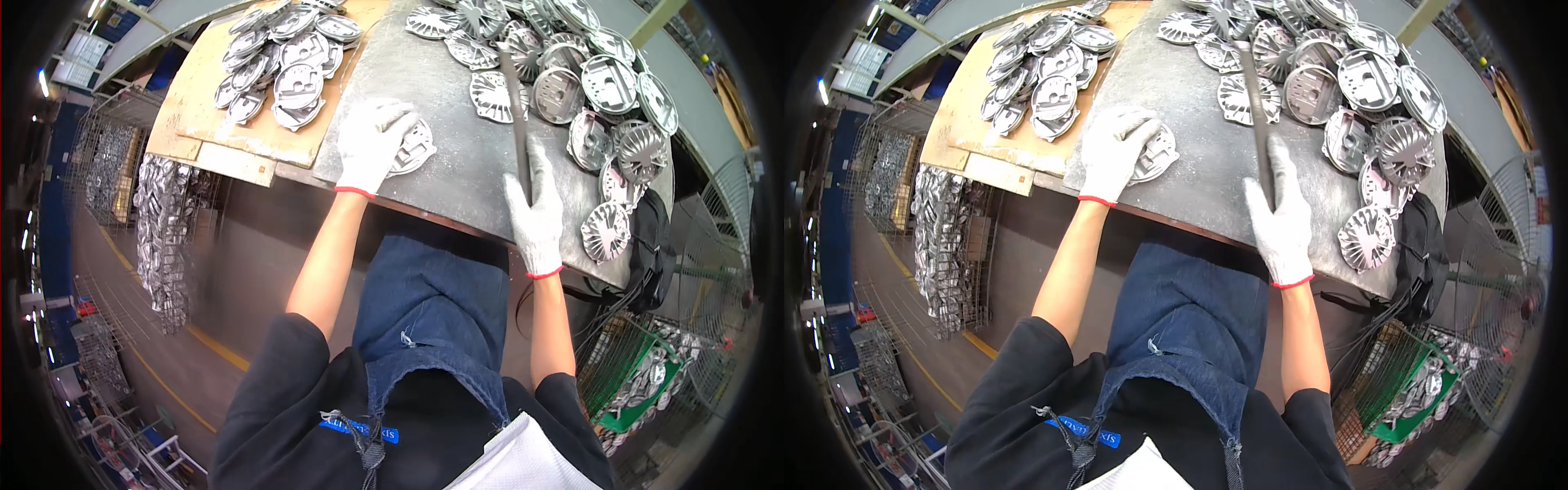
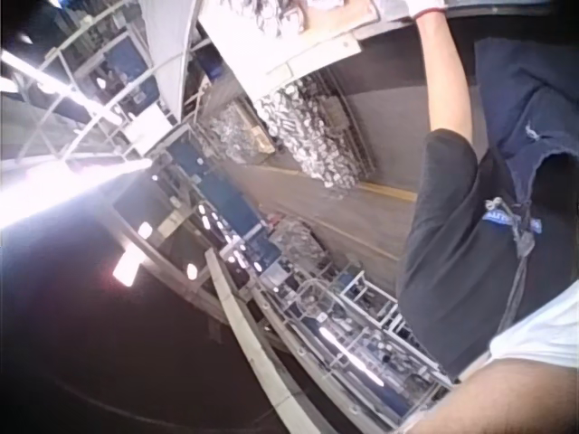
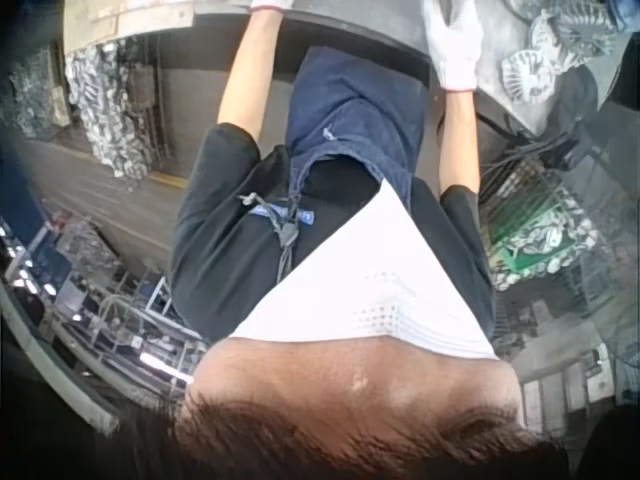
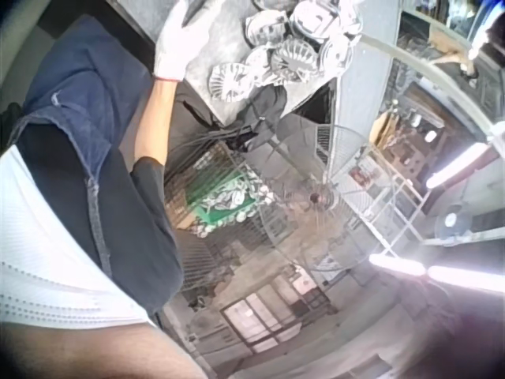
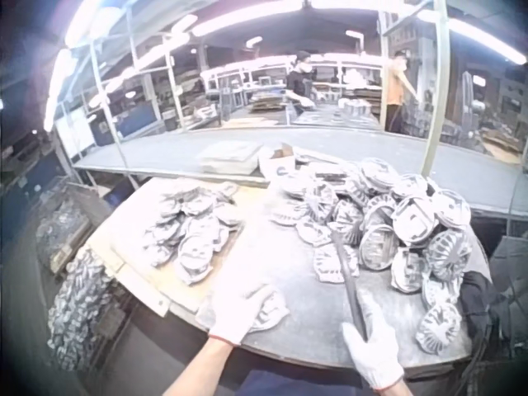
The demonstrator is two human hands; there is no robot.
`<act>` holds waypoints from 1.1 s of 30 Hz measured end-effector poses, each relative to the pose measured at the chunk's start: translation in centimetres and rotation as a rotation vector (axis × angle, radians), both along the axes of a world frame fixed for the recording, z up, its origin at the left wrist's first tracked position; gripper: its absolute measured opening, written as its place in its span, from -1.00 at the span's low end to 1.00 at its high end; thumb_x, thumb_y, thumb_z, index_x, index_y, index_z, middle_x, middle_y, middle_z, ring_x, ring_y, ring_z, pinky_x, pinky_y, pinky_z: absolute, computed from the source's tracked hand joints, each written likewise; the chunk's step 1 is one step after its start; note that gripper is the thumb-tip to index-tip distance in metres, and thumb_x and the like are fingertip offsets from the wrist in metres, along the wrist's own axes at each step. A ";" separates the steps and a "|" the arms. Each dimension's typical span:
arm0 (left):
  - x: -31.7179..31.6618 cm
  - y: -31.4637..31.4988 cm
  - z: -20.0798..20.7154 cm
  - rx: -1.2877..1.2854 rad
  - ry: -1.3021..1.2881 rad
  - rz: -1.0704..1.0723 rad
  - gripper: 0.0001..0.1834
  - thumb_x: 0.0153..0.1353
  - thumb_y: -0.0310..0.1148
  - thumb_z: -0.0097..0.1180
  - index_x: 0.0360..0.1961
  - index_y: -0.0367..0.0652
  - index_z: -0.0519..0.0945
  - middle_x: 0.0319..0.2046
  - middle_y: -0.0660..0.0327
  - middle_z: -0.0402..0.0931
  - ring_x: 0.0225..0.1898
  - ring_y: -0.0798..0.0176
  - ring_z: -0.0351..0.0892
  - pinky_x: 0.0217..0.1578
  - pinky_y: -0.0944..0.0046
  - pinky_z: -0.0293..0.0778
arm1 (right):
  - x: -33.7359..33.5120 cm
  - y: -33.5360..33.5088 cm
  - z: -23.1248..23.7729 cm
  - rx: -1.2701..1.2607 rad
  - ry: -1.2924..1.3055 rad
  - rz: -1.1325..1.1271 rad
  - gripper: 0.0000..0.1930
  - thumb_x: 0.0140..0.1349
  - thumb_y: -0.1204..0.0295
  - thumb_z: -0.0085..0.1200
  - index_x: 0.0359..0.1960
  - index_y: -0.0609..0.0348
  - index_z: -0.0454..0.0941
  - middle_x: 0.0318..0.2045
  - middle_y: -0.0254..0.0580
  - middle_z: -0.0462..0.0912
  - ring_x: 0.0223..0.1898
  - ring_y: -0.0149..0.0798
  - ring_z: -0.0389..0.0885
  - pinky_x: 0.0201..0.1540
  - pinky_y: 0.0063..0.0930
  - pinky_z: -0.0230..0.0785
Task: The person files metal parts with a metal file and stacks the processed parts on a board by hand.
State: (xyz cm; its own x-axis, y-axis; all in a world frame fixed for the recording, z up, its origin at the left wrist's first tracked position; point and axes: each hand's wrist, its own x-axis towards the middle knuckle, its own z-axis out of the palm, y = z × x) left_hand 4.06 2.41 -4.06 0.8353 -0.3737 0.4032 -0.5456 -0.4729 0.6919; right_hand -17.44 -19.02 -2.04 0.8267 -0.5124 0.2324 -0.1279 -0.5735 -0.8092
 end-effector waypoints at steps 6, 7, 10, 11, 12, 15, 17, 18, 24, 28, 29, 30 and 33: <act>0.2 0.0 -0.7 0.021 0.019 0.028 -0.73 0.31 -0.09 0.52 -0.11 0.01 0.97 -0.01 0.18 0.85 0.11 0.03 0.77 0.18 0.07 0.63 | 2.1 3.0 5.0 -0.090 0.001 0.314 -0.33 0.57 0.33 0.24 0.69 -0.09 0.40 0.50 0.08 0.62 0.46 0.12 0.66 0.48 -0.19 0.51; 0.2 -0.1 -0.8 0.043 0.025 0.038 -0.72 0.30 -0.08 0.52 -0.11 0.01 0.97 -0.02 0.18 0.84 0.11 0.03 0.77 0.17 0.07 0.63 | 2.4 3.4 5.6 -0.071 -0.002 0.333 -0.33 0.58 0.33 0.24 0.69 -0.09 0.40 0.47 0.08 0.65 0.41 0.12 0.70 0.43 -0.19 0.55; 0.3 -0.2 -1.1 0.031 -0.008 0.043 -0.72 0.29 -0.08 0.53 -0.11 0.01 0.96 -0.03 0.18 0.84 0.10 0.01 0.77 0.16 0.05 0.64 | 3.6 4.5 5.9 -0.076 0.010 0.336 -0.33 0.57 0.34 0.24 0.68 -0.08 0.41 0.40 0.11 0.70 0.30 0.13 0.79 0.29 -0.17 0.64; 0.3 -0.2 -1.1 0.011 -0.026 0.042 -0.72 0.29 -0.08 0.53 -0.11 0.01 0.96 -0.03 0.18 0.84 0.10 0.01 0.77 0.16 0.05 0.64 | 4.1 4.9 5.5 -0.105 -0.059 0.314 -0.34 0.58 0.32 0.24 0.68 -0.12 0.41 0.34 0.12 0.74 0.25 0.17 0.81 0.25 -0.13 0.66; 0.3 -0.2 -1.2 0.021 -0.004 0.044 -0.72 0.28 -0.08 0.53 -0.11 0.01 0.96 -0.03 0.18 0.84 0.09 0.02 0.77 0.16 0.05 0.64 | 4.6 5.3 5.1 -0.132 -0.127 0.290 -0.34 0.58 0.30 0.23 0.68 -0.16 0.41 0.29 0.14 0.77 0.19 0.21 0.83 0.20 -0.08 0.68; 0.4 -0.1 -1.3 0.036 -0.023 0.062 -0.72 0.27 -0.09 0.53 -0.11 0.01 0.96 -0.02 0.19 0.84 0.09 0.02 0.77 0.16 0.06 0.65 | 5.0 5.1 4.3 -0.232 0.308 0.333 -0.35 0.59 0.23 0.20 0.69 -0.36 0.40 0.01 0.17 0.84 -0.08 0.32 0.84 0.01 0.07 0.68; 0.3 -0.1 -1.3 0.052 -0.011 0.069 -0.75 0.27 -0.11 0.52 -0.13 0.03 0.97 -0.01 0.19 0.85 0.10 0.03 0.77 0.18 0.06 0.66 | 5.2 4.6 4.3 -0.229 0.214 0.337 -0.36 0.60 0.21 0.19 0.68 -0.42 0.41 -0.07 0.18 0.86 -0.17 0.33 0.85 -0.05 0.08 0.68; 0.3 0.0 -1.2 0.045 -0.016 0.086 -0.75 0.27 -0.11 0.52 -0.13 0.03 0.97 -0.01 0.19 0.85 0.10 0.03 0.77 0.18 0.06 0.66 | 4.9 4.5 4.5 -0.226 0.102 0.316 -0.36 0.59 0.23 0.20 0.67 -0.41 0.42 -0.06 0.16 0.86 -0.19 0.30 0.85 -0.07 0.03 0.68; -0.1 -0.2 -0.5 0.004 0.079 0.044 -0.71 0.29 -0.17 0.54 -0.06 -0.08 0.95 0.03 0.16 0.85 0.09 0.01 0.78 0.13 0.08 0.65 | 5.1 4.9 4.5 -0.246 -0.180 0.237 -0.34 0.57 0.30 0.25 0.67 -0.41 0.45 -0.07 0.09 0.87 -0.26 0.24 0.86 -0.16 -0.06 0.67; 0.0 0.0 -0.6 0.099 0.024 0.049 -0.71 0.30 -0.19 0.54 -0.06 -0.09 0.95 0.03 0.14 0.85 0.09 0.01 0.79 0.13 0.09 0.65 | 5.1 5.5 3.3 -0.280 0.276 0.311 -0.32 0.56 0.31 0.24 0.69 -0.41 0.41 -0.08 0.09 0.87 -0.25 0.31 0.84 -0.14 0.02 0.67; 0.0 0.1 -0.8 0.063 0.025 0.045 -0.71 0.29 -0.19 0.54 -0.06 -0.09 0.94 0.04 0.14 0.85 0.09 0.01 0.80 0.13 0.10 0.65 | 5.0 5.5 3.0 -0.270 0.259 0.339 -0.32 0.56 0.31 0.24 0.69 -0.40 0.41 -0.07 0.10 0.87 -0.23 0.32 0.84 -0.12 0.02 0.67; 0.1 0.0 -0.9 0.013 0.020 0.040 -0.71 0.27 -0.19 0.53 -0.06 -0.09 0.94 0.04 0.14 0.85 0.09 0.01 0.80 0.14 0.10 0.65 | 4.9 5.4 3.0 -0.216 0.125 0.318 -0.33 0.57 0.31 0.23 0.69 -0.38 0.42 -0.05 0.11 0.86 -0.21 0.31 0.84 -0.10 0.02 0.68; 0.3 0.0 -1.3 0.065 -0.010 0.044 -0.70 0.26 -0.18 0.53 -0.07 -0.09 0.94 0.04 0.13 0.85 0.07 0.01 0.81 0.14 0.11 0.65 | 4.2 5.2 3.0 -0.136 -0.032 0.267 -0.34 0.58 0.29 0.21 0.69 -0.34 0.42 -0.01 0.12 0.86 -0.17 0.30 0.85 -0.05 0.01 0.68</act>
State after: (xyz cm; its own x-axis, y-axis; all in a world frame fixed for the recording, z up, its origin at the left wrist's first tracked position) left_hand 4.36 2.37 -5.34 0.8476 -0.3621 0.3880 -0.5300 -0.5402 0.6537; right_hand -13.26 -13.83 0.95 0.9190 -0.2406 0.3122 0.0661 -0.6867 -0.7239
